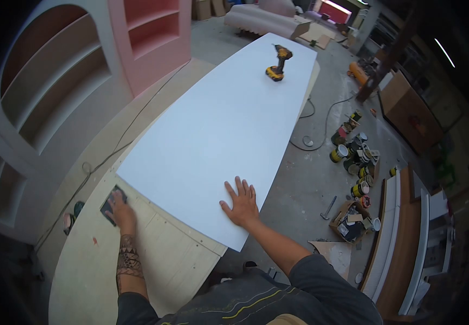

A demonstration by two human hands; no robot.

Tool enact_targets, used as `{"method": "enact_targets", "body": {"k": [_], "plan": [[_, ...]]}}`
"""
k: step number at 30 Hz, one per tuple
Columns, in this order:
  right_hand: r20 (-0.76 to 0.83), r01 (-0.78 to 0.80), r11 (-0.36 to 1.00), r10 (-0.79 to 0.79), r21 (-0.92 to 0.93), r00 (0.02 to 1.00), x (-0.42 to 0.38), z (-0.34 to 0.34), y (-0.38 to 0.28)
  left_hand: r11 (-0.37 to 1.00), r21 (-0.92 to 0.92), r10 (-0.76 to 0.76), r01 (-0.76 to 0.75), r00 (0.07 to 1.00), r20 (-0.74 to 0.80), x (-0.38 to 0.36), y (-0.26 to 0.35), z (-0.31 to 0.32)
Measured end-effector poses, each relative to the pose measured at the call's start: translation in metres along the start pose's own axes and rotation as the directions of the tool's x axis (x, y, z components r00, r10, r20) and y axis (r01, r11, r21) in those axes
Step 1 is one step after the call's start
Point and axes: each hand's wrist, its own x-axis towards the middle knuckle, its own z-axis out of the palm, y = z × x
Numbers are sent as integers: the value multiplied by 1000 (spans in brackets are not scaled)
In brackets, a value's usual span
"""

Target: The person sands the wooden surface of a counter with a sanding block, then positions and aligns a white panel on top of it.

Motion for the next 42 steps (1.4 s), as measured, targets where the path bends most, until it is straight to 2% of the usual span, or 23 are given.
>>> {"method": "enact_targets", "body": {"k": [4,5,10,12,13,15,17,19,20,22,23,25,27,28,29,31,32,33,35,37,38,39,42], "plan": [[-21,28,999,-29,-27,999,0,0,-1,996,-43,80,-80,997,1,-134,47,-4],[-12,32,999,-32,-25,999,0,-2,-3,985,-119,123,-125,992,-30,-170,58,-2],[-19,97,994,-97,-41,995,0,8,4,950,-179,268,-256,962,46,-309,117,-18],[-34,79,996,-81,-52,996,1,12,7,912,-186,381,-366,923,50,-343,115,-23],[-29,105,994,-106,-32,994,2,13,8,924,-167,356,-344,933,46,-349,101,-28],[-20,125,990,-126,-61,992,0,15,14,848,-248,512,-469,845,152,-365,45,-44],[-2,148,988,-148,-36,989,-2,12,15,955,-93,290,-282,952,100,-384,-27,-49],[-24,152,988,-153,-39,988,-3,12,15,992,29,-124,122,990,65,-405,-111,-49],[-21,169,985,-170,-23,985,-4,12,16,922,20,-386,386,919,76,-415,-147,-53],[-22,171,984,-172,-42,985,-4,13,16,746,1,-666,666,745,12,-435,-190,-49],[-23,188,982,-189,-27,982,-4,12,16,649,-6,-761,761,649,-1,-440,-185,-62],[-4,169,985,-170,-45,985,-4,10,15,655,-21,-755,755,655,-27,-428,-129,-58],[4,193,980,-193,-42,981,-5,10,15,910,11,-410,414,906,-108,-420,-45,-28],[2,172,983,-172,-65,985,-3,11,14,968,4,-251,251,967,-54,-410,14,-27],[0,154,984,-155,-90,988,-2,13,13,994,-97,-60,55,997,-41,-408,63,-16],[0,172,981,-172,-93,985,-2,12,15,945,-279,179,-170,984,5,-409,138,-11],[16,176,979,-175,-106,984,-2,9,16,920,-312,265,-235,963,55,-409,144,-12],[13,193,975,-192,-108,981,-1,8,15,922,-315,251,-224,967,46,-409,128,-18],[26,200,975,-198,-101,980,-2,7,19,968,-216,154,-127,982,112,-418,60,-34],[28,202,972,-200,-120,979,-2,7,18,984,-71,-158,161,987,38,-444,-46,-40],[25,193,972,-191,-137,981,-3,7,17,933,-87,-348,349,937,28,-457,-103,-46],[21,188,971,-187,-151,982,-4,6,15,868,-58,-495,494,869,-13,-474,-158,-52],[-7,192,968,-196,-164,981,-3,9,15,516,-104,-855,850,518,-3,-515,-285,-63]]}}
